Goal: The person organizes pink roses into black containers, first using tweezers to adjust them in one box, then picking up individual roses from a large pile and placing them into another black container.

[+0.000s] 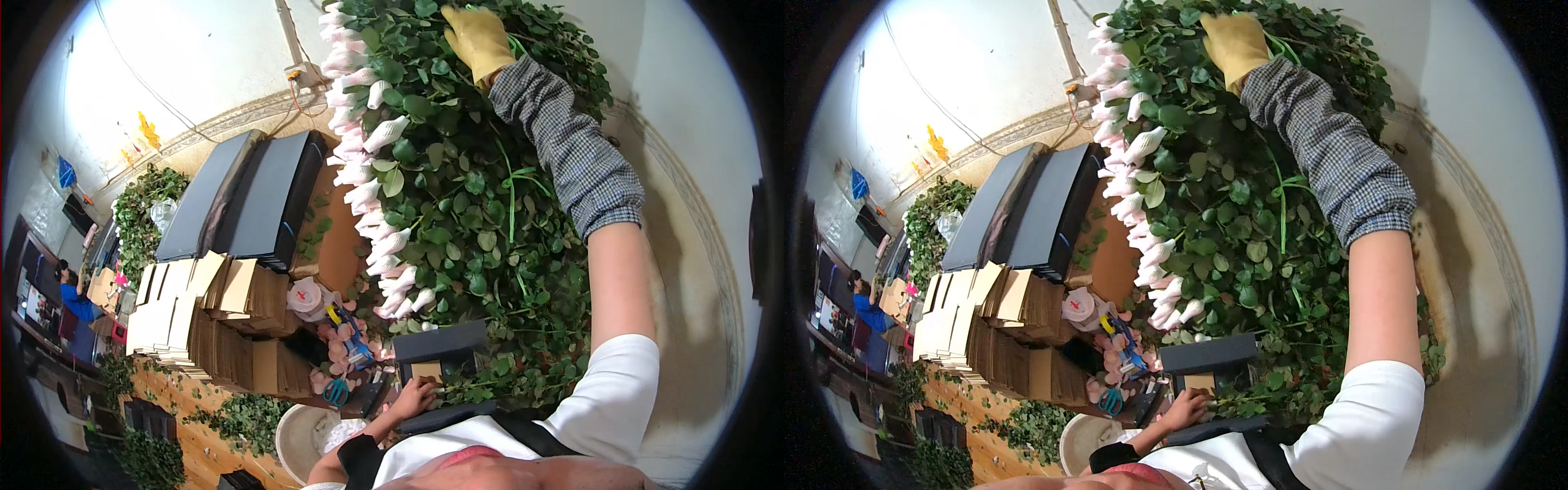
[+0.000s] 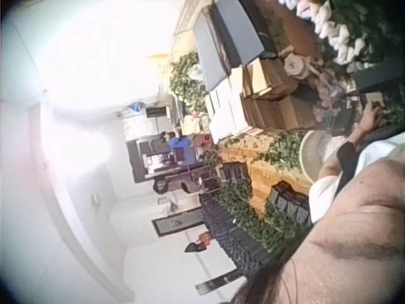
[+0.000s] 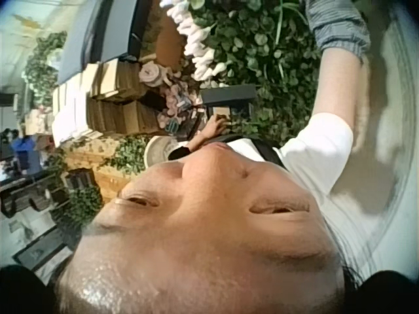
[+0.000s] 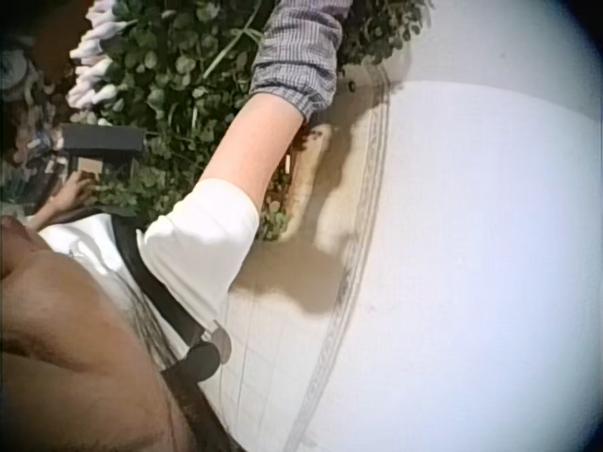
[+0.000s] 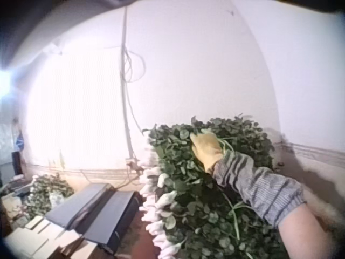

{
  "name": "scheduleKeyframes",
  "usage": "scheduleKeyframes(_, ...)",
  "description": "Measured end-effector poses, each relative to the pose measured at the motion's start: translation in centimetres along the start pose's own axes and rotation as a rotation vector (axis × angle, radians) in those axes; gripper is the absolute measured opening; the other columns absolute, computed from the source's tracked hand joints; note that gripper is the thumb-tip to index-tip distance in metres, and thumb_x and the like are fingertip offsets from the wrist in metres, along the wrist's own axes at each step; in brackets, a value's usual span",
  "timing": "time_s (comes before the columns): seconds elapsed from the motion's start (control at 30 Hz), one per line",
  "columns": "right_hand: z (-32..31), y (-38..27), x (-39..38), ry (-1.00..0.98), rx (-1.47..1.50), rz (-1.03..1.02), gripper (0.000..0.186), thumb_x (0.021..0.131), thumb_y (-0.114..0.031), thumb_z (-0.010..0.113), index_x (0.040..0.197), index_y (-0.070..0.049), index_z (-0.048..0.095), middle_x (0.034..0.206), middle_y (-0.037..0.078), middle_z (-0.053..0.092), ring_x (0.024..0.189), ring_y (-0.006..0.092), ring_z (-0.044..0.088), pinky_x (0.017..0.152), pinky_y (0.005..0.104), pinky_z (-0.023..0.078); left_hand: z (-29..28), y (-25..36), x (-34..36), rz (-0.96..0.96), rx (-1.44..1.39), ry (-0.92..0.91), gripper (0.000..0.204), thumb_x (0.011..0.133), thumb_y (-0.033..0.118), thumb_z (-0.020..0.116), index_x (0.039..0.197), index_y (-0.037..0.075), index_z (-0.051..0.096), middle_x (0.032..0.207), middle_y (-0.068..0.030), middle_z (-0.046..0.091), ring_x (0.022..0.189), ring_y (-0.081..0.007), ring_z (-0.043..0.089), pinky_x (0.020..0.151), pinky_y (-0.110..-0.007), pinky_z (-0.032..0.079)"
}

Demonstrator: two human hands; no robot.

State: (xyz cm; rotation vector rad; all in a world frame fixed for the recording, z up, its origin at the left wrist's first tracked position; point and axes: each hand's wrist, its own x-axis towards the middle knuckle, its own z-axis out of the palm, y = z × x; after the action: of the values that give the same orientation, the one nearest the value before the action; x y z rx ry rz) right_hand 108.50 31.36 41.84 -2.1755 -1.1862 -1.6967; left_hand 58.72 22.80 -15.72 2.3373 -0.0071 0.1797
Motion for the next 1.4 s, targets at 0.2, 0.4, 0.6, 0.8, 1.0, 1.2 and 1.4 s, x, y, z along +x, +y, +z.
scheduleKeyframes(0.2, 3.1, -3.1, 6.0, 0.177, 0.289, -0.004, 0.022, 0.078, -0.025, 0.074, 0.093, -0.009, 0.075, 0.096, 0.017, 0.073, 0.086, 0.031, 0.07, 0.072, 0.0446, 0.055, 1.3, -0.9, -1.7, -0.044, 0.017, -0.007, 0.041, 0.087, 0.018, 0.069, 0.127, 0.013, 0.062, 0.119, -0.0174, 0.054, 0.107, -0.0398, 0.053, 0.093, -0.046, 0.048)
scheduleKeyframes(0.4, 9.6, -1.8, 5.2, -0.323, 0.021, 0.197, 0.037, 0.063, -0.028, 0.084, 0.093, -0.008, 0.076, 0.095, 0.016, 0.073, 0.094, 0.0316, 0.071, 0.076, 0.0437, 0.057, 0.8, 1.0, 0.6, -0.015, -0.04, -0.019, 0.041, 0.087, 0.019, 0.07, 0.126, 0.014, 0.063, 0.118, -0.0168, 0.055, 0.105, -0.0383, 0.054, 0.092, -0.045, 0.048)
scheduleKeyframes(0.6, 1.4, -1.6, 1.9, -0.096, 0.475, 0.023, 0.03, 0.093, -0.027, 0.058, 0.119, -0.012, 0.066, 0.101, 0.008, 0.074, 0.092, 0.0316, 0.07, 0.086, 0.043, 0.054, -0.2, 1.1, 0.3, -0.081, 0.015, -0.011, 0.041, 0.086, 0.021, 0.07, 0.126, 0.013, 0.063, 0.117, -0.0142, 0.057, 0.105, -0.0368, 0.054, 0.091, -0.045, 0.048)
scheduleKeyframes(0.8, 1.9, 1.4, -3.5, -0.042, 0.552, -0.022, 0.038, 0.096, -0.029, 0.059, 0.128, -0.011, 0.062, 0.107, 0.013, 0.072, 0.098, 0.0304, 0.069, 0.088, 0.0425, 0.055, 1.0, 0.1, 1.0, -0.044, 0.035, 0.018, 0.041, 0.087, 0.021, 0.069, 0.127, 0.014, 0.062, 0.117, -0.015, 0.057, 0.104, -0.0376, 0.054, 0.091, -0.046, 0.047)
scheduleKeyframes(1.0, 3.0, -1.6, 2.3, 0.367, 0.511, 0.025, 0.034, 0.095, -0.026, 0.062, 0.128, -0.017, 0.062, 0.103, 0.012, 0.071, 0.091, 0.0316, 0.068, 0.082, 0.0443, 0.055, 0.5, -0.2, -0.5, -0.005, 0.024, 0.016, 0.042, 0.088, 0.022, 0.068, 0.128, 0.011, 0.061, 0.118, -0.0159, 0.057, 0.107, -0.0383, 0.053, 0.095, -0.045, 0.046)
scheduleKeyframes(1.2, 10.9, 0.9, 3.0, -0.403, -0.071, 0.149, 0.04, 0.088, -0.017, 0.071, 0.126, -0.014, 0.061, 0.112, 0.012, 0.072, 0.101, 0.0306, 0.07, 0.085, 0.0409, 0.057, 1.4, 0.3, 1.3, -0.028, 0.031, -0.029, 0.041, 0.089, 0.023, 0.067, 0.127, 0.01, 0.061, 0.122, -0.0172, 0.056, 0.108, -0.0399, 0.052, 0.095, -0.046, 0.046)
scheduleKeyframes(1.4, 3.8, -3.0, -1.3, -0.169, 0.134, 0.068, 0.018, 0.084, -0.011, 0.071, 0.102, -0.012, 0.071, 0.09, 0.011, 0.072, 0.088, 0.027, 0.071, 0.075, 0.0392, 0.059, 0.2, 0.7, -0.3, -0.046, 0.02, 0.012, 0.042, 0.086, 0.022, 0.071, 0.126, 0.011, 0.062, 0.111, -0.0197, 0.053, 0.101, -0.0396, 0.053, 0.089, -0.047, 0.047)
